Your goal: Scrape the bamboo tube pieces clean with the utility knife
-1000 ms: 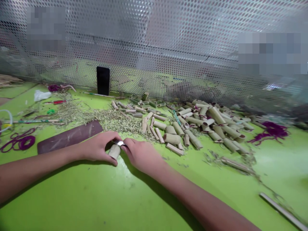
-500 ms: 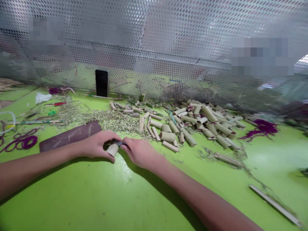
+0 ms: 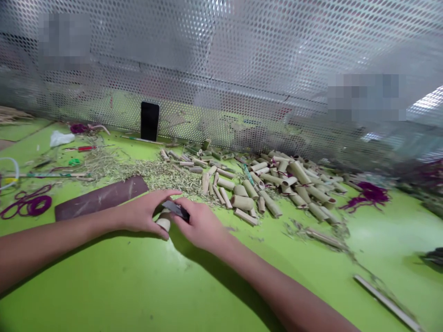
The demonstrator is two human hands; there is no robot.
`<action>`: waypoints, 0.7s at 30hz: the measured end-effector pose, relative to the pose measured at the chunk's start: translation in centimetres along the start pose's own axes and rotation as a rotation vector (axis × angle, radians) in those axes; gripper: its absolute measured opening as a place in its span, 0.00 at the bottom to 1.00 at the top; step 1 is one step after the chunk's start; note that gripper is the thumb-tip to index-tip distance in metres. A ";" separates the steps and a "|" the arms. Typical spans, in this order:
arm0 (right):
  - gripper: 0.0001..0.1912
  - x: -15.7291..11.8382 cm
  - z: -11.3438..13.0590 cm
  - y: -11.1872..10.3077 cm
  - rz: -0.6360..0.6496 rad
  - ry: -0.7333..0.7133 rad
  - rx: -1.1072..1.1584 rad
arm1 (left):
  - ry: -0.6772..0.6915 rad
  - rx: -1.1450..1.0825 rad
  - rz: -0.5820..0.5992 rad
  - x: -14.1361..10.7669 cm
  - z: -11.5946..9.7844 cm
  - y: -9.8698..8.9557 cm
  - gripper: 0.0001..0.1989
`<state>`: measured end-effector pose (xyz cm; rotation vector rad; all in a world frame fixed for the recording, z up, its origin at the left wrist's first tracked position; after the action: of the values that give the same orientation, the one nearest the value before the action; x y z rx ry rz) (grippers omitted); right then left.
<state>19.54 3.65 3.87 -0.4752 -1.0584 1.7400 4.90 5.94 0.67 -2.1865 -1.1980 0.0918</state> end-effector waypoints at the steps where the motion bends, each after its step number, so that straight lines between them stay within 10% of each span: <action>1: 0.07 0.0 0.0 0.2 -0.001 0.003 -0.009 | 0.010 0.011 -0.003 0.0 0.0 0.0 0.53; 21: 0.10 -0.1 -0.8 1.3 0.082 0.018 -0.244 | -0.004 0.059 0.014 -0.2 -0.4 -0.3 0.53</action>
<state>19.43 3.78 2.30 -0.6940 -1.2605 1.6817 4.66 5.67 1.13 -2.1443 -1.1681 0.1358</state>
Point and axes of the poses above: each hand's wrist, its own x-axis towards the middle knuckle, its own y-axis out of the palm, z = x × y, the point moved 6 cm from there along x, towards the middle knuckle, and after that the axes turned 11 degrees about -z, right-handed, at the moved point
